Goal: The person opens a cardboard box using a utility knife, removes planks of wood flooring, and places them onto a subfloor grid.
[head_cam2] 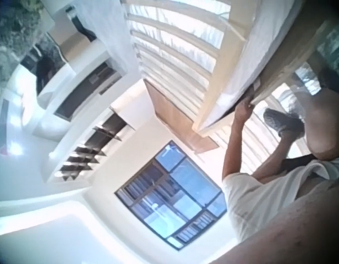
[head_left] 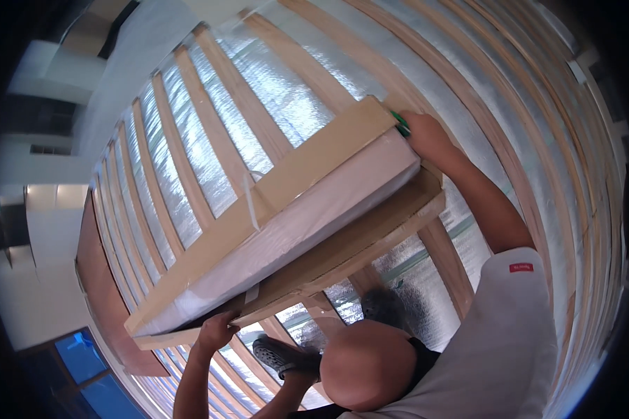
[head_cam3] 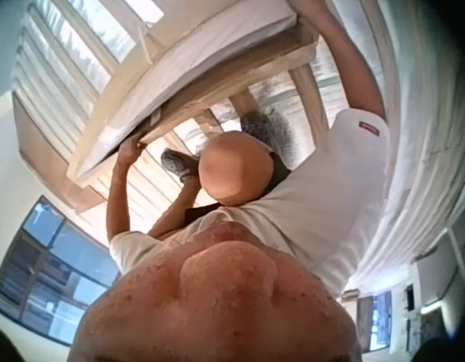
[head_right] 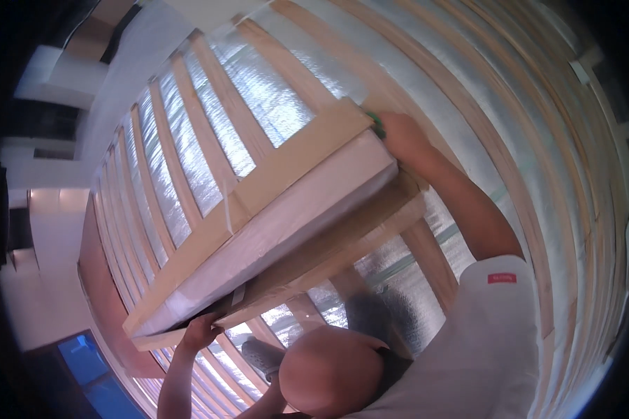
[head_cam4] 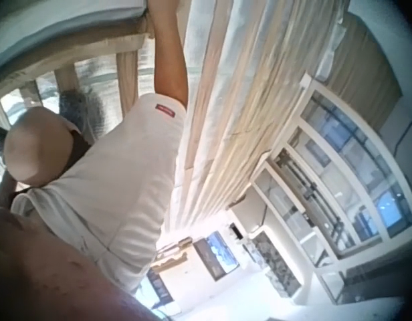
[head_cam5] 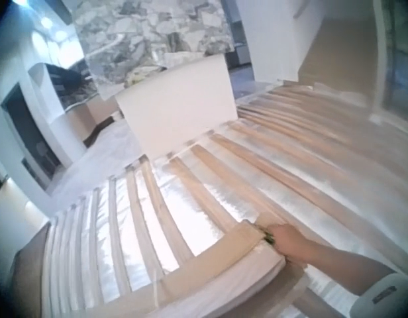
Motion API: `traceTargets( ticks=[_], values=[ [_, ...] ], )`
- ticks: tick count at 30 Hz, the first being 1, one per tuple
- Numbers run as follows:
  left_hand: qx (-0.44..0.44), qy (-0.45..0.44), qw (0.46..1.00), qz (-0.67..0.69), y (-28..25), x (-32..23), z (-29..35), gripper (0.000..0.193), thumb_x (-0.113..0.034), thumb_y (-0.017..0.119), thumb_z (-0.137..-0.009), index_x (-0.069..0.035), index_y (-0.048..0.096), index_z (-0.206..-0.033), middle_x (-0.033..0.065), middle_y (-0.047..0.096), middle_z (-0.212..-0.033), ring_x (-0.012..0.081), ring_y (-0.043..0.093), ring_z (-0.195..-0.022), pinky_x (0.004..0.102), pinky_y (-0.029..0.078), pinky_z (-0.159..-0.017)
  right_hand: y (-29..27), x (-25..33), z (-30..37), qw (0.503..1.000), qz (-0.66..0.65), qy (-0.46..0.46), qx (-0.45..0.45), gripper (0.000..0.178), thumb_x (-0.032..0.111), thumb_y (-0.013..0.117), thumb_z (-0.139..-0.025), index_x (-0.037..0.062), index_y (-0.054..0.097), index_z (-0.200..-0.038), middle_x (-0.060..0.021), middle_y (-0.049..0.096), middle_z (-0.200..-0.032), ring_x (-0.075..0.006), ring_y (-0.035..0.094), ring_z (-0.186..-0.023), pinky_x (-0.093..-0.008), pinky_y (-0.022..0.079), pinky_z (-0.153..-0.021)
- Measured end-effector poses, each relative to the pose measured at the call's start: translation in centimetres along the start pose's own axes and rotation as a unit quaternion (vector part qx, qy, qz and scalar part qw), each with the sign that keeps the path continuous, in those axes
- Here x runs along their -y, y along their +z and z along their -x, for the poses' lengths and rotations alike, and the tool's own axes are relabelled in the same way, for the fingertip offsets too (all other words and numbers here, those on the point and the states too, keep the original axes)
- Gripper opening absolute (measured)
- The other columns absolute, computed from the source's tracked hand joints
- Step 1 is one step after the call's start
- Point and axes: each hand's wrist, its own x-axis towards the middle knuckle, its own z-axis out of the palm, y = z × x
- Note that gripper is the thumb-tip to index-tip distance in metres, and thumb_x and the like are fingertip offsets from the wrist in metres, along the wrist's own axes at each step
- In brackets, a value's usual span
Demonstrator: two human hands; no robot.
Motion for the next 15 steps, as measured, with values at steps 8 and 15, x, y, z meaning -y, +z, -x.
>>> traceTargets(
  ticks=[8,15],
  values=[
    [0.127,0.053,0.989,-0.058,0.8,1.5,-0.4,0.041,-0.018,0.064,-0.087,-0.014,0.061,-0.127,0.0178,0.068,-0.11,0.0373,0.064,-0.1,0.0441,0.05,-0.088,-2.2,0.4,0.2,0.996,0.033,-0.076,0.023,0.035,0.016,0.059,-0.081,0.0111,0.066,-0.114,-0.0219,0.067,-0.099,-0.042,0.063,-0.095,-0.0486,0.049,-0.082],
    [0.263,0.134,0.955,0.004,2.0,2.8,-0.4,0.064,-0.022,0.061,-0.093,-0.012,0.034,-0.15,0.016,0.042,-0.149,0.0362,0.046,-0.131,0.0426,0.037,-0.109,-0.8,0.8,-0.8,0.994,0.085,-0.062,0.024,0.036,0.007,0.062,-0.076,0.0047,0.065,-0.111,-0.0247,0.067,-0.093,-0.0415,0.065,-0.087,-0.0473,0.051,-0.077]
  ],
)
